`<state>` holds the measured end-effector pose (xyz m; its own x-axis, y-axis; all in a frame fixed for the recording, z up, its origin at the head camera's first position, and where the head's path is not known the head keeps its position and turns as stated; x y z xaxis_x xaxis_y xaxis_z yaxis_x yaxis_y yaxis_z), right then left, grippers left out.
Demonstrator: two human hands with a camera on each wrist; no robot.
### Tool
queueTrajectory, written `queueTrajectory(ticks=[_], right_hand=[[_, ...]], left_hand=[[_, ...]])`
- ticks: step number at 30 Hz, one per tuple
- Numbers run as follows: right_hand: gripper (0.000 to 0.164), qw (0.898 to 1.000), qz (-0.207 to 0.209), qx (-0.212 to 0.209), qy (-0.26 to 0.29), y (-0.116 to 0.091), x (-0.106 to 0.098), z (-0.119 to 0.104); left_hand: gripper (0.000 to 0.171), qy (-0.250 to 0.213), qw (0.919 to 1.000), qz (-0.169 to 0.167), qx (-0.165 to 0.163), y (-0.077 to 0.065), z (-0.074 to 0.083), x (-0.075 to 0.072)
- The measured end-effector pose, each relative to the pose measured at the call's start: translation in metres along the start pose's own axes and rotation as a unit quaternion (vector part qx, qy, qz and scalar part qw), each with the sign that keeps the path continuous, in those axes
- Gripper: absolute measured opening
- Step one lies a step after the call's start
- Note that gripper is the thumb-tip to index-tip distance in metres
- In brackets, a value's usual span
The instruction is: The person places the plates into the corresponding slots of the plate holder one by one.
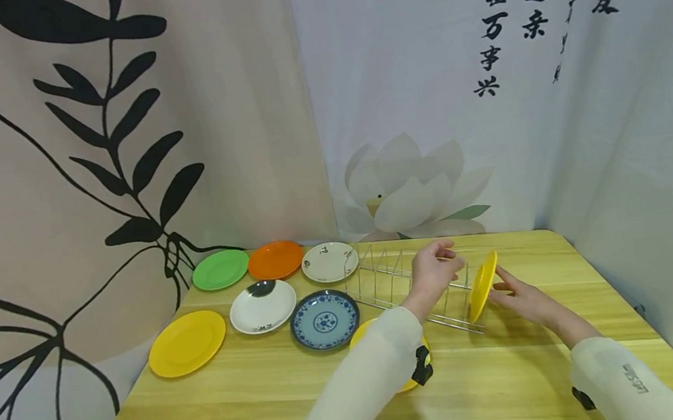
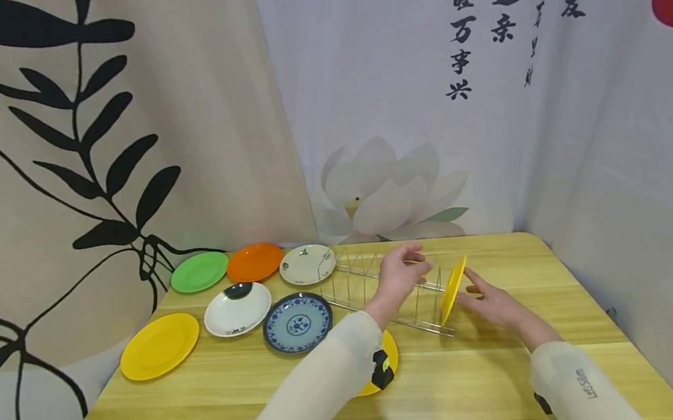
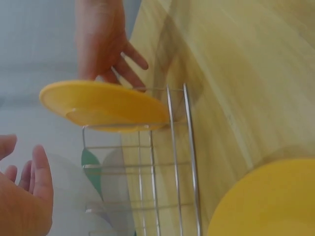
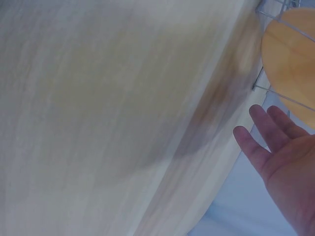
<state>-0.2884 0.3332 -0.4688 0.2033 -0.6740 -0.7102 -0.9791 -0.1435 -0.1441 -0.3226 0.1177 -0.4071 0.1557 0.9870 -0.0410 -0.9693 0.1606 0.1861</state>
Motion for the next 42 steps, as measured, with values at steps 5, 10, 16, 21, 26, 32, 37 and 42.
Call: queueTrajectory(ticks=[5, 10, 16, 21, 26, 32, 37, 42], right_hand=[[0.085, 1.000, -0.003, 0.004, 0.003, 0.001, 0.002, 0.003], [0.088, 1.000, -0.005, 0.011, 0.010, 0.002, 0.006, 0.000], [0.090, 1.000, -0.006, 0.009, 0.005, 0.003, 0.011, -0.005], [0.087, 1.000, -0.005, 0.008, 0.004, 0.004, 0.011, -0.009], [0.081, 1.000, -0.007, 0.007, 0.009, 0.004, 0.009, -0.009], [0.078, 1.000, -0.005, 0.008, 0.006, 0.003, 0.006, -0.005], [0.078, 1.000, -0.003, 0.012, -0.002, 0.003, 0.003, -0.002], [0.078, 1.000, -0.003, 0.010, -0.002, 0.003, 0.002, 0.000]], left_hand=[[0.031, 0.006, 0.9998, -0.012, -0.013, -0.007, -0.006, 0.013], [0.033, 0.029, 0.9992, -0.022, -0.018, -0.013, -0.010, 0.024], [0.035, 0.040, 0.9989, -0.013, -0.021, -0.017, -0.012, 0.030], [0.035, 0.048, 0.9987, -0.010, -0.017, -0.015, -0.011, 0.027], [0.033, 0.036, 0.9991, 0.011, -0.018, -0.011, -0.012, 0.018], [0.034, 0.004, 0.9996, 0.015, -0.025, -0.008, -0.017, 0.014], [0.032, 0.011, 0.9996, 0.010, -0.023, -0.009, -0.014, 0.012], [0.030, 0.019, 0.9995, 0.006, -0.025, -0.006, -0.010, 0.004]])
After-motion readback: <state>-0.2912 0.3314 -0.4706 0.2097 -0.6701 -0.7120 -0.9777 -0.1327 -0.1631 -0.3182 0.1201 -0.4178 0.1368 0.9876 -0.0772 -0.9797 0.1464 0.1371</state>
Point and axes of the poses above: each hand's wrist, its own y-axis towards the middle knuckle, its own x-axis out of the palm, z = x × y, the point moved 1 cm from there along y, towards the middle knuckle, and after that the axes turned 4 degrees about x, right-handed, at the moved point
